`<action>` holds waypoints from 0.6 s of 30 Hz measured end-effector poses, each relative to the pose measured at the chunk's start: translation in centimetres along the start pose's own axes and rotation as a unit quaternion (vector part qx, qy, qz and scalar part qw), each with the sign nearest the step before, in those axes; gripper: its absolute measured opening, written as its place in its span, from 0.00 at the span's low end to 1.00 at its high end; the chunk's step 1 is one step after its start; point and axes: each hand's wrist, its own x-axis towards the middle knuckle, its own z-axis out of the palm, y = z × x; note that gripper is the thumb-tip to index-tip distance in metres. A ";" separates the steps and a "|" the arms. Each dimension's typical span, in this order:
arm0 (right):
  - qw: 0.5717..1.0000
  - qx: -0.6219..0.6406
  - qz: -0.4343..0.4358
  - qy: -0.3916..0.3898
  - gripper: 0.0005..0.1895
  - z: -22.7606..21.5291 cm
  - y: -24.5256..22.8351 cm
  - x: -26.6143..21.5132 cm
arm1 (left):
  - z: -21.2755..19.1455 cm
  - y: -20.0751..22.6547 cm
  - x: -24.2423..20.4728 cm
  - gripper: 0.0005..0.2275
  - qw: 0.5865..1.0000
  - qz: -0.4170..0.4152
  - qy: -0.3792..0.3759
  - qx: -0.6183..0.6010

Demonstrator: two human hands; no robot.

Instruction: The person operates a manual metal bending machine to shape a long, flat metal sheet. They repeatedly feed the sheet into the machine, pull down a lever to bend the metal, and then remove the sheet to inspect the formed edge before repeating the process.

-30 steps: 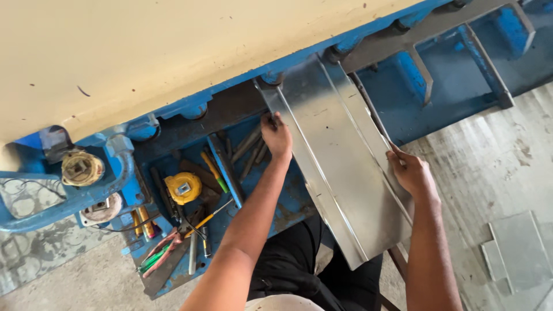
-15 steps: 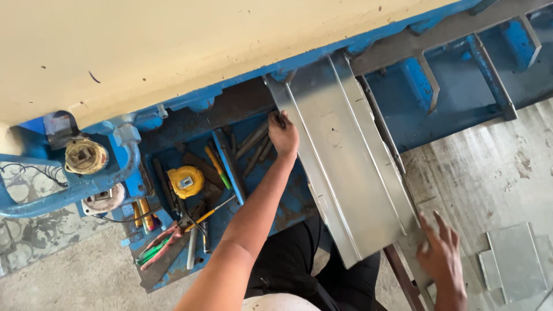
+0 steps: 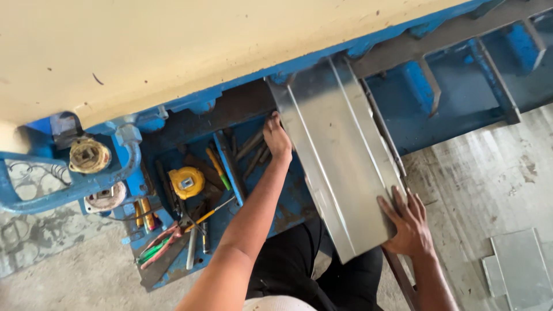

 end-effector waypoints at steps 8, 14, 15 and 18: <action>0.999 -0.028 -0.020 0.029 0.62 -1.2 -0.9 8.9 | -1.5 -3.4 0.8 0.17 0.979 0.083 -0.029 0.183; 0.999 -0.031 -0.023 0.032 0.60 0.3 0.0 13.9 | -0.2 -3.0 1.3 0.13 0.956 0.208 -0.033 0.205; 0.998 -0.018 -0.035 0.048 0.59 0.7 0.5 14.0 | -0.1 -2.6 1.2 0.13 0.958 0.196 -0.028 0.206; 0.997 0.023 0.024 0.065 0.57 1.8 2.2 13.5 | 0.6 -2.0 0.9 0.13 0.956 0.190 -0.014 0.223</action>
